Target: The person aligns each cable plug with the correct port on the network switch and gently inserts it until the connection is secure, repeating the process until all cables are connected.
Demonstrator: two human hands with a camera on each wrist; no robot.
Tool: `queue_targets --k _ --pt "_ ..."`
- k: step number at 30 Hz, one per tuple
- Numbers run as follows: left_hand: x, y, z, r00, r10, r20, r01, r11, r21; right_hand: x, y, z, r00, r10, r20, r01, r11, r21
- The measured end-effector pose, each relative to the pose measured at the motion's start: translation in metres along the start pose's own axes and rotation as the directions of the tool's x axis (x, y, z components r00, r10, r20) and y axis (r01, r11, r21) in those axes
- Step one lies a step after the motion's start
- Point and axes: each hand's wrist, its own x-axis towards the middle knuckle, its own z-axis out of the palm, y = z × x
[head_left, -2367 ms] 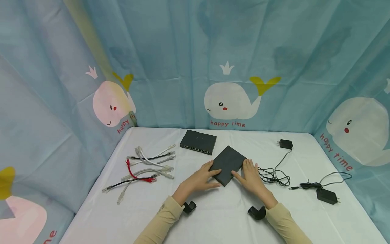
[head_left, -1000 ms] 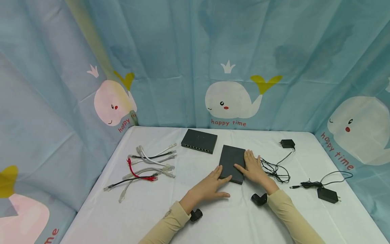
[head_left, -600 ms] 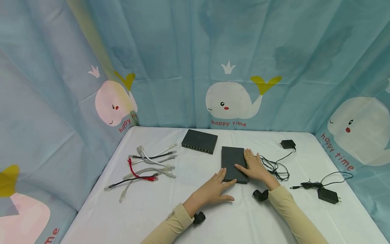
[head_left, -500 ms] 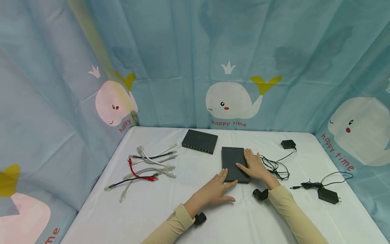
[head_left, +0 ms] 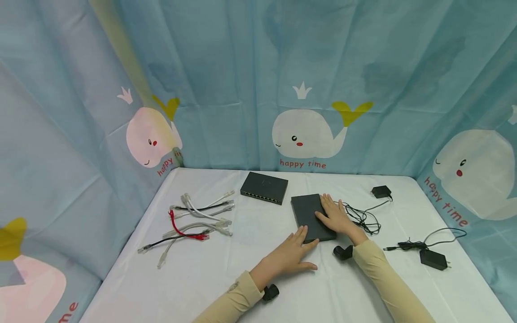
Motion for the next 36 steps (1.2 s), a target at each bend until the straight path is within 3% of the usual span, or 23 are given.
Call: queue_targets --k 24,31,36 --pt "0.014 0.006 0.005 1.000 -0.001 0.004 0.001 0.998 -0.059 0.022 0.008 0.002 0.998 -0.067 0.014 0.067 0.996 0.051" --pt "0.015 -0.001 0.010 1.000 -0.004 -0.002 0.004 0.998 -0.062 0.014 0.004 0.003 0.995 -0.097 0.003 0.097 0.995 0.038" --pt "0.013 -0.008 0.009 1.000 0.001 -0.015 -0.003 0.991 -0.132 0.002 -0.002 0.001 0.991 -0.133 0.003 0.133 0.991 -0.005"
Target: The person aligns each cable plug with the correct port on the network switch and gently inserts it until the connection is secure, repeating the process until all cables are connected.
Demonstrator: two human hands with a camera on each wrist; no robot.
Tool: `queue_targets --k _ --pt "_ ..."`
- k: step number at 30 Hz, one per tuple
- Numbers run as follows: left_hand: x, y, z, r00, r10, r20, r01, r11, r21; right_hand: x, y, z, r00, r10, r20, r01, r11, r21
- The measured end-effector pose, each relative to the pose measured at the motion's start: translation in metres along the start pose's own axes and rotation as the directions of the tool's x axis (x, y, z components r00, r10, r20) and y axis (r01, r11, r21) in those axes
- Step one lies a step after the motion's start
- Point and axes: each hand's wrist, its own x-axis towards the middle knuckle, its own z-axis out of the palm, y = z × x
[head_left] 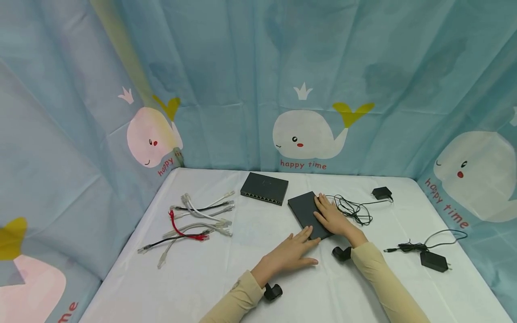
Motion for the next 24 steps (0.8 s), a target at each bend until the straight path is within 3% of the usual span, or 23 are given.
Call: queue_targets --k 8,12,15,20,24 --pt "-0.003 -0.007 -0.003 0.998 0.012 -0.056 -0.015 0.998 -0.060 -0.022 -0.012 0.001 0.999 -0.041 -0.006 0.041 0.998 0.045" --pt "-0.003 -0.011 -0.002 0.997 -0.025 -0.073 0.015 0.992 -0.127 -0.031 -0.016 0.001 0.999 -0.039 0.006 0.038 0.997 0.069" --pt "-0.003 -0.014 0.000 0.993 -0.084 -0.085 0.064 0.974 -0.216 -0.037 -0.018 0.001 0.999 -0.041 0.002 0.041 0.996 0.075" --pt "-0.003 -0.020 0.001 0.980 -0.169 -0.102 0.122 0.924 -0.362 -0.045 -0.018 0.002 0.998 -0.062 -0.001 0.062 0.996 0.061" --pt "-0.002 -0.023 0.003 0.975 -0.196 -0.101 0.140 0.905 -0.403 -0.049 -0.018 0.003 0.996 -0.089 -0.008 0.090 0.994 0.057"
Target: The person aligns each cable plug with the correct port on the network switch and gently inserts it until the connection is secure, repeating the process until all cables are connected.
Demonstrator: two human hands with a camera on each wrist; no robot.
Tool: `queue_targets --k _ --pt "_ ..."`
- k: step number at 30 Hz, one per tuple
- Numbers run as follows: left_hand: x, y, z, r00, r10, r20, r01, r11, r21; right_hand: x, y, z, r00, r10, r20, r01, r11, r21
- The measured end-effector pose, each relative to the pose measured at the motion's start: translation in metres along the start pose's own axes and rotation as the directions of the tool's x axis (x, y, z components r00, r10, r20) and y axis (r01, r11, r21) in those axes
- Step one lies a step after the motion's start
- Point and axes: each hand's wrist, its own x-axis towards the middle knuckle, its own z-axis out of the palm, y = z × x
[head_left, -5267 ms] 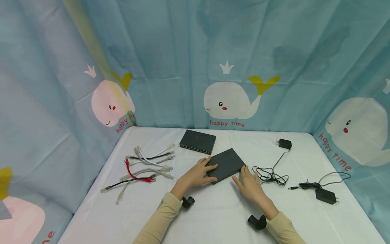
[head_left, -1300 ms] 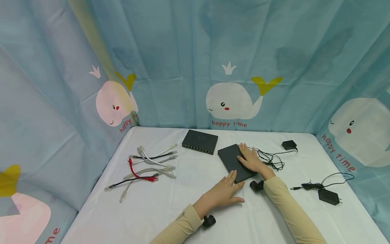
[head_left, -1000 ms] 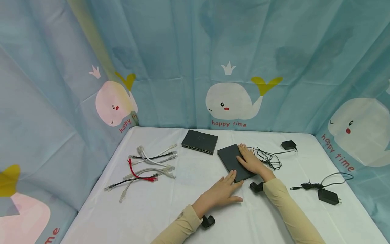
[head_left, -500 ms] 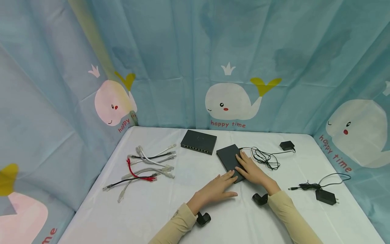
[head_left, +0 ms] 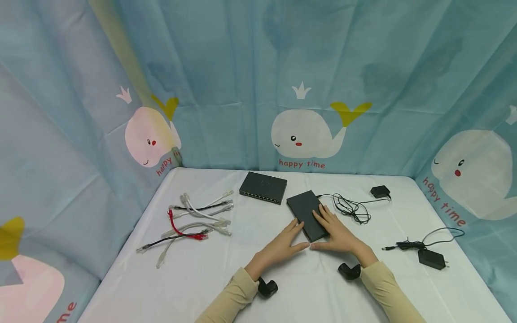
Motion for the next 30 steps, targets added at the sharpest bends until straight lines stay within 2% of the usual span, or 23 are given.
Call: queue_targets --k 7,13,23,30 --pt "-0.002 -0.002 -0.002 1.000 0.017 0.021 -0.017 0.999 0.030 -0.001 0.003 0.006 0.998 -0.032 -0.055 0.031 0.999 -0.025" --pt "-0.011 -0.008 -0.020 1.000 0.005 0.025 -0.007 0.998 0.061 0.001 0.003 0.010 0.997 0.001 -0.074 -0.001 1.000 -0.006" --pt "-0.033 -0.038 -0.060 0.997 -0.016 -0.079 0.024 0.995 0.097 0.000 0.005 0.012 0.996 0.011 -0.091 -0.010 1.000 0.019" --pt "-0.047 -0.060 -0.079 0.991 -0.001 -0.130 0.020 0.989 0.148 0.000 0.006 0.011 0.996 0.002 -0.088 0.002 0.999 0.040"
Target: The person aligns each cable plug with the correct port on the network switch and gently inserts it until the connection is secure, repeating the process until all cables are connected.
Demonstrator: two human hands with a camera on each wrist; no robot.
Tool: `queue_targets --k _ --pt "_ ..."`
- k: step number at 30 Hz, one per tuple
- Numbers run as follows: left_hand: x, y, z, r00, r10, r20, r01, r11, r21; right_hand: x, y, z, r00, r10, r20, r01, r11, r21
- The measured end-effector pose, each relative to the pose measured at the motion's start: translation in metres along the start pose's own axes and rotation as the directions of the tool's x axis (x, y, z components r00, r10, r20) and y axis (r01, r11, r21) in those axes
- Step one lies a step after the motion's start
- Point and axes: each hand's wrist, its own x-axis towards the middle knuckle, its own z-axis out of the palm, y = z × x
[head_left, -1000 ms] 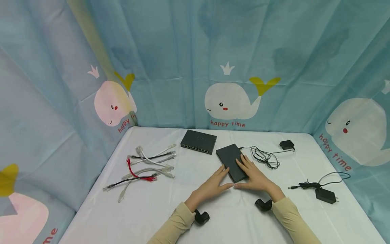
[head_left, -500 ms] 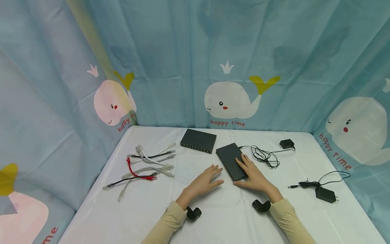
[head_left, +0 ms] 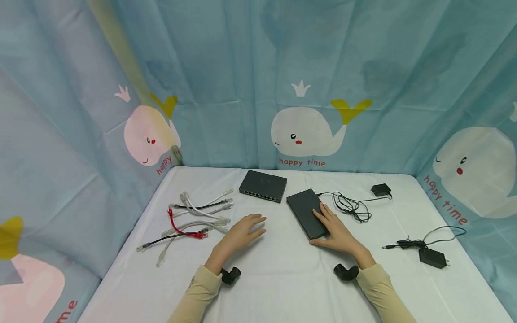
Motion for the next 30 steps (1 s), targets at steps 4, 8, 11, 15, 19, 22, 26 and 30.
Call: queue_targets --k 4,8,11,15,19,22,26,30 --pt "-0.006 -0.011 -0.006 0.997 0.018 -0.077 -0.013 0.998 0.067 0.000 -0.001 -0.001 1.000 -0.014 -0.005 0.014 1.000 0.012" --pt "-0.016 -0.021 -0.014 0.986 0.018 -0.165 0.002 0.993 0.120 0.001 -0.002 -0.001 1.000 -0.024 -0.002 0.024 0.999 0.035" --pt "-0.022 -0.030 -0.020 0.980 0.010 -0.198 0.023 0.987 0.161 0.000 -0.002 -0.002 1.000 -0.021 0.002 0.021 0.999 0.032" --pt "-0.028 -0.041 -0.027 0.978 0.000 -0.210 0.047 0.975 0.216 -0.001 -0.002 -0.003 1.000 -0.013 0.002 0.013 1.000 0.026" --pt "-0.036 -0.049 -0.036 0.982 -0.027 -0.187 0.072 0.969 0.237 0.000 -0.003 -0.003 1.000 -0.013 0.002 0.013 0.999 0.032" --pt "-0.042 -0.055 -0.040 0.988 -0.046 -0.149 0.085 0.961 0.265 0.000 -0.002 -0.002 1.000 -0.016 0.000 0.016 0.999 0.032" --pt "-0.045 -0.063 -0.042 0.992 -0.051 -0.118 0.083 0.954 0.287 -0.001 -0.001 -0.001 1.000 -0.005 0.007 0.005 0.999 0.036" --pt "-0.046 -0.065 -0.042 0.992 -0.030 -0.124 0.066 0.953 0.296 -0.002 -0.001 0.000 1.000 -0.008 -0.001 0.008 0.999 0.032"
